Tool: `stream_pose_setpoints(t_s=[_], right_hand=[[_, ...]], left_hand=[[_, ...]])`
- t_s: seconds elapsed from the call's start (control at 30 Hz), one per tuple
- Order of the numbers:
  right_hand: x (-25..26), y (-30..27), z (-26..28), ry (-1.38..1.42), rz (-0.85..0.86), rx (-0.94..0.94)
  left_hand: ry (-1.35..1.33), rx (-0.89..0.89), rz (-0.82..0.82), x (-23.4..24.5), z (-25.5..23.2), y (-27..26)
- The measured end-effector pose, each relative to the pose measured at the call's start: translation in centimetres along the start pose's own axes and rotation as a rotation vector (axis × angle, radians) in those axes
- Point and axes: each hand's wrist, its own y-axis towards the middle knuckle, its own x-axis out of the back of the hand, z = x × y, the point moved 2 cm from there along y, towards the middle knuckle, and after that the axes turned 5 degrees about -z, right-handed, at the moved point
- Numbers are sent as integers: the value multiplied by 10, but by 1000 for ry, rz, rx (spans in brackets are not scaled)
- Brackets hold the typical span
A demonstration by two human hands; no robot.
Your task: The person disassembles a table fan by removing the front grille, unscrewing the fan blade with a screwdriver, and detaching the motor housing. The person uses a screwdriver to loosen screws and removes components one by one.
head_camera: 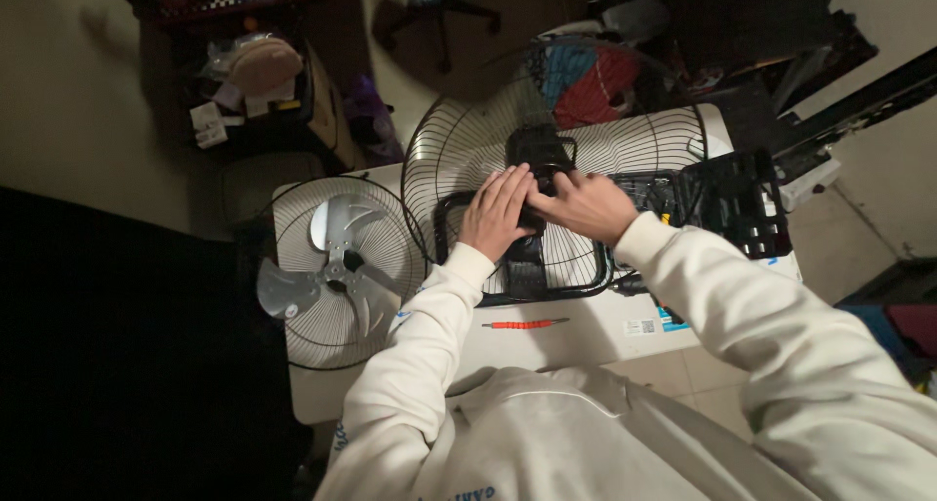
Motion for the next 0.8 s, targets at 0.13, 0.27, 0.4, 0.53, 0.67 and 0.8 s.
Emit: stream_pose_setpoints(t_s=[0.13, 0.27, 0.4, 0.53, 0.67, 0.8], right_hand=[[-3, 5, 6, -74, -6, -57], [-1, 6, 7, -39, -23, -33], [-1, 10, 3, -75, 27, 38], [5, 10, -12, 227, -55, 20], [15, -5, -31, 407, -145, -61], [16, -12, -29, 268, -104, -57]], left_hand=[[-9, 20, 12, 0, 2, 1], [-5, 27, 32, -1, 1, 1], [-14, 39, 28, -3, 1, 0], [-35, 32, -14, -2, 2, -1], [7, 72, -131, -2, -3, -7], [-7, 156, -188, -3, -9, -7]])
